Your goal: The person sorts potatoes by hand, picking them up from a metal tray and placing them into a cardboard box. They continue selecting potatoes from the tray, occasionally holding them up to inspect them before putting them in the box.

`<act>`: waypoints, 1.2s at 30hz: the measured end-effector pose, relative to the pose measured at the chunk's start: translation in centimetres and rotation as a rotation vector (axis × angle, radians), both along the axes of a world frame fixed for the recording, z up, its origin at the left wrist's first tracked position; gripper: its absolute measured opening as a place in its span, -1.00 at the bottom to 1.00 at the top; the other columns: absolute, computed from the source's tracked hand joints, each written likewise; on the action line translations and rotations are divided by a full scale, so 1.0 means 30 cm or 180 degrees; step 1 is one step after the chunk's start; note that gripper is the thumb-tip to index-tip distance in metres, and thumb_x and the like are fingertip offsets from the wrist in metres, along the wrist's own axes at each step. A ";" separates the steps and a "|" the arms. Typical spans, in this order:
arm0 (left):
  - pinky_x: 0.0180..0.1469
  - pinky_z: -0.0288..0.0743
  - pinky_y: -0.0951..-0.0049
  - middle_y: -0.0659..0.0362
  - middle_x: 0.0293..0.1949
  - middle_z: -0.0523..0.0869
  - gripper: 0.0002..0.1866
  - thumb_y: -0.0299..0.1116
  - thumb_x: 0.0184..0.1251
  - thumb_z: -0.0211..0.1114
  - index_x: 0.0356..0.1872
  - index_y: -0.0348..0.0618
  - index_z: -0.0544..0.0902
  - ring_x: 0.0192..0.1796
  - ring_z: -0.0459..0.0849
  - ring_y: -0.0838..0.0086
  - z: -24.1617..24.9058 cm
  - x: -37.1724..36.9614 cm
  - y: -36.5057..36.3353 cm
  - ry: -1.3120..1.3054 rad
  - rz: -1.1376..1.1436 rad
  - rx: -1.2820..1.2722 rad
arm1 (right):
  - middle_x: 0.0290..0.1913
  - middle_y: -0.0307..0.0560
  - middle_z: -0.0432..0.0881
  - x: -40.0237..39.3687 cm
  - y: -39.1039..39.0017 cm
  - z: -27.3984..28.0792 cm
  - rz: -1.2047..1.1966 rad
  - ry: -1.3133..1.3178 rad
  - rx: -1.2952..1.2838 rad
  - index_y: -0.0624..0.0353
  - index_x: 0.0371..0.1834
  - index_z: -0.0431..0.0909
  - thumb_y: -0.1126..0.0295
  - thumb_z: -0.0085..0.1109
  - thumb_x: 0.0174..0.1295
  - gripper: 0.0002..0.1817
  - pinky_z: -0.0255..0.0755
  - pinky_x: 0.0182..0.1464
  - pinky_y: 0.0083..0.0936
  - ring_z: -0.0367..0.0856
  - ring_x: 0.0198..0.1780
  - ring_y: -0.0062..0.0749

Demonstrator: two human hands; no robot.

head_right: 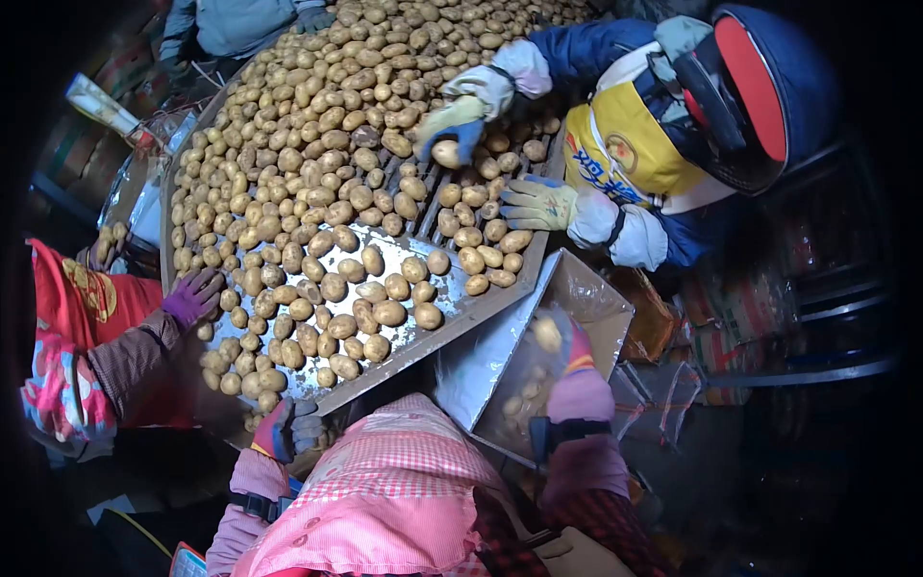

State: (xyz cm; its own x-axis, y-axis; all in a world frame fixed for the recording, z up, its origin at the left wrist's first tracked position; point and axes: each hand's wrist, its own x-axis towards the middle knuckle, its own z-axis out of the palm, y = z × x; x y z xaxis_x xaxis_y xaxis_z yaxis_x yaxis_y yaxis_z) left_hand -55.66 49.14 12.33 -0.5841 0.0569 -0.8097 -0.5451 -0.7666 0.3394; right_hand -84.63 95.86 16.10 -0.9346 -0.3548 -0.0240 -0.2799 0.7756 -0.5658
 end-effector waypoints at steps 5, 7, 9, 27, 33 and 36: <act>-0.23 0.62 0.32 0.05 -0.18 0.73 -0.42 0.13 0.47 0.04 0.09 -0.24 0.57 -0.28 0.70 0.29 0.010 -0.002 -0.006 0.0054 -0.0093 0.0040 | -0.02 0.16 0.67 0.005 0.232 -0.222 -0.0810 -0.0626 0.2223 0.07 0.08 0.60 0.21 0.20 0.18 -0.60 0.47 0.14 -0.16 0.62 0.06 0.07; -0.25 0.64 0.29 0.02 -0.17 0.73 -0.42 0.12 0.47 0.05 0.09 -0.26 0.55 -0.27 0.72 0.27 -0.015 0.005 -0.013 0.0096 -0.0038 0.0156 | 0.00 0.21 0.66 -0.024 0.164 -0.175 -0.1359 -0.0895 0.2203 0.04 0.21 0.54 0.15 0.07 0.22 -0.51 0.44 0.16 -0.12 0.60 0.08 0.12; -0.28 0.66 0.27 -0.01 -0.16 0.73 -0.42 0.12 0.46 0.05 0.09 -0.27 0.54 -0.26 0.74 0.24 -0.024 0.009 -0.016 0.0135 -0.0008 0.0262 | 0.08 0.24 0.61 -0.035 -0.023 -0.019 -0.1715 -0.0456 0.0884 0.03 0.27 0.48 0.16 0.10 0.21 -0.47 0.41 0.18 -0.14 0.56 0.14 0.10; -0.38 0.47 0.46 0.21 -0.40 0.57 -0.52 0.09 0.49 0.01 -0.12 -0.20 0.54 -0.41 0.54 0.44 0.100 -0.064 0.017 -0.0225 0.0176 0.0424 | 0.45 0.22 0.20 0.050 -1.041 -0.058 0.2815 -0.0072 0.0797 -0.04 0.44 0.27 -0.17 0.04 0.22 -0.24 -0.10 0.47 0.07 0.06 0.50 0.11; -0.47 0.31 0.52 0.33 -0.47 0.45 -0.56 0.11 0.48 0.02 -0.20 -0.10 0.51 -0.48 0.42 0.54 0.048 -0.047 0.012 0.0188 0.0474 0.1427 | 0.32 0.05 0.38 -0.013 -0.904 0.001 0.1946 0.0392 -0.0283 0.09 0.26 0.44 0.11 0.13 0.24 -0.46 0.12 0.38 -0.07 0.27 0.37 0.00; -0.52 0.20 0.58 0.42 -0.51 0.38 -0.61 0.13 0.46 0.05 -0.26 0.01 0.49 -0.52 0.33 0.62 0.096 -0.072 0.023 -0.0178 0.0235 0.0613 | 0.09 0.01 0.58 0.007 -0.784 -0.004 0.1918 0.0375 -0.0428 0.07 0.23 0.47 0.19 0.16 0.24 -0.51 0.45 0.10 -0.16 0.58 0.07 -0.07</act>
State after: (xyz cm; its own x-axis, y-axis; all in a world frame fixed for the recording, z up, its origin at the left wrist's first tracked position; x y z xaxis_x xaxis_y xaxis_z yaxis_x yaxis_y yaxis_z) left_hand -57.83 49.83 15.21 -0.5468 0.1724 -0.8193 -0.4991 -0.8528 0.1536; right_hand -84.41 72.34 15.99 -0.5633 -0.8128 0.1484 -0.7121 0.3864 -0.5862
